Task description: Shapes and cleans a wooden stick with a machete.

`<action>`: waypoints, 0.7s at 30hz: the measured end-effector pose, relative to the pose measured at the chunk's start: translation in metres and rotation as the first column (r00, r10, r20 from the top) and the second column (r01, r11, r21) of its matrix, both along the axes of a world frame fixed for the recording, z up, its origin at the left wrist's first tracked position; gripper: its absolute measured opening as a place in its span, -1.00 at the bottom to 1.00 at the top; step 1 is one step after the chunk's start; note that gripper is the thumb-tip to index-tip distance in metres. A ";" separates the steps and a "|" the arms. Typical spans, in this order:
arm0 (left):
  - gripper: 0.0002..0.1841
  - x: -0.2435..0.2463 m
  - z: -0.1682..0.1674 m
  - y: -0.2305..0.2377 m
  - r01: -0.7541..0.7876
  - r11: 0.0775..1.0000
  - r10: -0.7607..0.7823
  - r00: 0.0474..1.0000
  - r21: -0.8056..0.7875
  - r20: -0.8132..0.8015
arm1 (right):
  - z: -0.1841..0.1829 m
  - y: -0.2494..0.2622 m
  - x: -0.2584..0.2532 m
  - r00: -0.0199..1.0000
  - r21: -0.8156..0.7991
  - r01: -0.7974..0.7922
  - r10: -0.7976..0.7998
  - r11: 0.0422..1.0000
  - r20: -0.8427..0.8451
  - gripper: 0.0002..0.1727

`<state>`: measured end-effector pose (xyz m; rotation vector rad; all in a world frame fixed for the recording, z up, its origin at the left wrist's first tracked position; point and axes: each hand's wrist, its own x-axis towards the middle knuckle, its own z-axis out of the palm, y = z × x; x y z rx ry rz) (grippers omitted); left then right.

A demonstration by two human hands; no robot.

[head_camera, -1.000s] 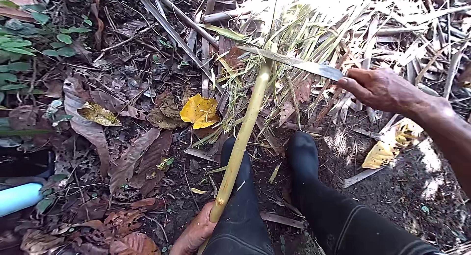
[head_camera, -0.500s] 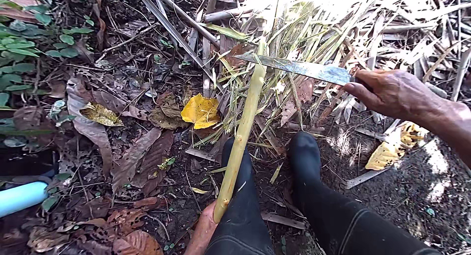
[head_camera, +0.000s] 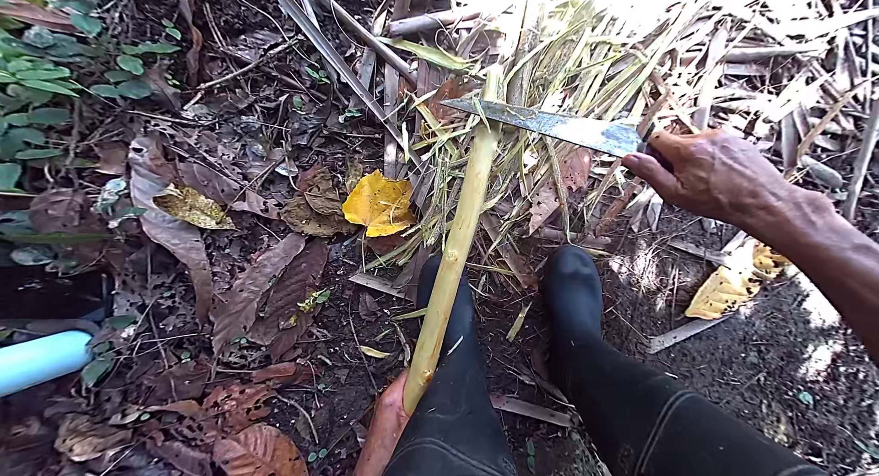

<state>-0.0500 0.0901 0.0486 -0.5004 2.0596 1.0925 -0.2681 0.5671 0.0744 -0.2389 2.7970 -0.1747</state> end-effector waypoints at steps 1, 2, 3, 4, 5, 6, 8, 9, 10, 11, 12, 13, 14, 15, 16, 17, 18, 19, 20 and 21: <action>-0.66 -0.001 0.000 0.001 -0.013 1.000 0.013 1.000 0.000 0.013 | 0.000 0.002 0.001 1.000 -0.006 -0.003 0.003 1.000 0.009 -0.25; -0.66 0.001 -0.002 0.000 -0.022 1.000 0.022 1.000 -0.004 0.014 | -0.002 0.004 0.001 1.000 -0.007 -0.003 0.003 1.000 0.012 -0.26; -0.66 0.003 -0.005 -0.001 -0.023 1.000 0.023 1.000 -0.013 0.008 | -0.003 0.005 0.001 1.000 0.003 0.003 -0.004 1.000 0.016 -0.25; -0.64 0.008 -0.011 -0.004 -0.024 1.000 0.024 1.000 -0.014 -0.013 | -0.005 0.004 0.000 1.000 0.019 0.013 -0.014 1.000 0.019 -0.24; -0.63 0.014 -0.020 -0.009 -0.031 1.000 0.031 0.998 -0.004 -0.056 | -0.008 0.003 -0.001 1.000 0.031 0.022 -0.022 0.999 0.015 -0.23; -0.61 0.019 -0.028 -0.014 -0.032 0.999 0.033 0.994 0.016 -0.103 | -0.010 0.001 -0.001 1.000 0.038 0.026 -0.026 0.999 0.004 -0.22; -0.61 0.023 -0.037 -0.019 -0.033 0.998 0.041 0.985 0.048 -0.166 | -0.017 -0.005 -0.001 0.999 0.061 0.043 -0.042 0.997 -0.031 -0.20; -0.63 0.022 -0.035 -0.017 -0.050 0.998 0.057 0.985 0.045 -0.163 | -0.021 -0.009 -0.001 0.997 0.070 0.068 -0.066 0.995 -0.035 -0.19; -0.65 0.017 -0.028 -0.011 -0.079 0.996 0.083 0.989 0.040 -0.126 | -0.024 -0.016 -0.004 0.994 0.072 0.109 -0.107 0.991 -0.031 -0.17; -0.68 0.012 -0.020 -0.003 -0.130 0.991 0.133 0.988 0.039 -0.073 | -0.026 -0.023 -0.012 0.985 0.069 0.170 -0.169 0.983 -0.015 -0.16; -0.69 0.007 -0.011 0.006 -0.198 0.980 0.198 0.980 0.010 0.007 | -0.028 -0.030 -0.023 0.967 0.062 0.253 -0.254 0.966 0.007 -0.15; -0.67 0.002 -0.003 0.013 -0.221 0.975 0.222 0.973 -0.026 0.056 | -0.030 -0.033 -0.039 0.938 0.046 0.342 -0.344 0.938 0.037 -0.15; -0.67 0.000 0.001 0.015 -0.257 0.966 0.258 0.963 -0.030 0.074 | -0.036 -0.031 -0.055 0.911 0.004 0.410 -0.410 0.912 0.050 -0.15; -0.68 0.001 -0.001 0.014 -0.285 0.958 0.285 0.956 -0.016 0.063 | -0.043 -0.030 -0.065 0.894 -0.073 0.448 -0.445 0.891 0.048 -0.18; -0.69 0.000 0.000 0.013 -0.308 0.951 0.307 0.949 -0.002 0.065 | -0.048 -0.031 -0.069 0.885 -0.164 0.464 -0.463 0.871 0.045 -0.21; -0.71 -0.003 0.002 0.013 -0.341 0.940 0.339 0.938 0.013 0.077 | -0.050 -0.034 -0.067 0.885 -0.253 0.459 -0.462 0.852 0.052 -0.25; -0.75 -0.005 0.001 0.014 -0.416 0.908 0.410 0.907 0.048 0.092 | -0.050 -0.034 -0.060 0.898 -0.322 0.431 -0.435 0.843 0.063 -0.28; -0.78 -0.005 -0.001 0.014 -0.468 0.878 0.458 0.883 0.105 0.102 | -0.048 -0.031 -0.050 0.925 -0.362 0.373 -0.375 0.854 0.067 -0.31; -0.79 -0.003 -0.003 0.011 -0.449 0.881 0.438 0.893 0.147 0.102 | -0.046 -0.026 -0.038 0.953 -0.375 0.296 -0.299 0.879 0.051 -0.32; -0.77 -0.004 0.000 0.008 -0.357 0.920 0.347 0.934 0.162 0.087 | -0.044 -0.019 -0.027 0.975 -0.361 0.219 -0.217 0.907 0.046 -0.32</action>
